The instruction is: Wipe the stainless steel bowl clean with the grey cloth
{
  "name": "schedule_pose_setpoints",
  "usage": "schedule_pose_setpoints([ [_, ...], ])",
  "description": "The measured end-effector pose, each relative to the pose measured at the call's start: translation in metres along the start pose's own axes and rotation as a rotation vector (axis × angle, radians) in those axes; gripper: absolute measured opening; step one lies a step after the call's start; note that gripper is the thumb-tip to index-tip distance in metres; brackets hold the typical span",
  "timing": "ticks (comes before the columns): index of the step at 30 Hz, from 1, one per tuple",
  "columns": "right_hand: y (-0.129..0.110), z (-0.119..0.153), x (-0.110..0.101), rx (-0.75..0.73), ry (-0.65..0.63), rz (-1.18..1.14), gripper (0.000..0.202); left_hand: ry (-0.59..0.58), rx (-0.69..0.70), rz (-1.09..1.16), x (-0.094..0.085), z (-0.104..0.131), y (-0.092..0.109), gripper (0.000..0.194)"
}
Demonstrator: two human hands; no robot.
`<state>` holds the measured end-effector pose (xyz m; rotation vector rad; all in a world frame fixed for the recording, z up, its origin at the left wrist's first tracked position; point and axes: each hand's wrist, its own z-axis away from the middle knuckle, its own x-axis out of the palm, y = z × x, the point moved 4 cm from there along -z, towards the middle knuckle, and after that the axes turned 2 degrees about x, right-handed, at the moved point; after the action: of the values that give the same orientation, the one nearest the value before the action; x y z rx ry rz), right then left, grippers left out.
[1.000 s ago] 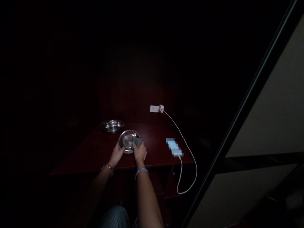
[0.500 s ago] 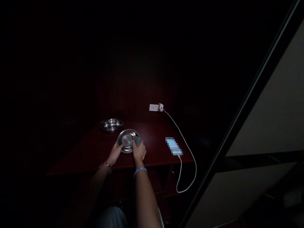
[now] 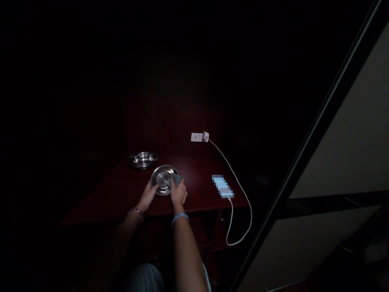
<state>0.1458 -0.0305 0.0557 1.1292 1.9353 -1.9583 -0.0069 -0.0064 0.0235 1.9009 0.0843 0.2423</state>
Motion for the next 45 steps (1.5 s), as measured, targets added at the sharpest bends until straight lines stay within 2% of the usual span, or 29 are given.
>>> schedule_pose_setpoints([
  [13, 0.001, -0.002, 0.000, -0.007, 0.001, 0.016, 0.044, 0.014, -0.015, 0.030, 0.002, 0.000, -0.001, 0.043],
  [28, -0.001, -0.002, 0.000, 0.008, -0.002, 0.045, 0.045, 0.016, 0.031, -0.173, 0.001, -0.001, -0.001, 0.040],
  [45, 0.000, -0.002, 0.000, 0.016, -0.001, 0.063, 0.046, 0.021, 0.023, -0.214, 0.002, 0.003, 0.008, 0.038],
])
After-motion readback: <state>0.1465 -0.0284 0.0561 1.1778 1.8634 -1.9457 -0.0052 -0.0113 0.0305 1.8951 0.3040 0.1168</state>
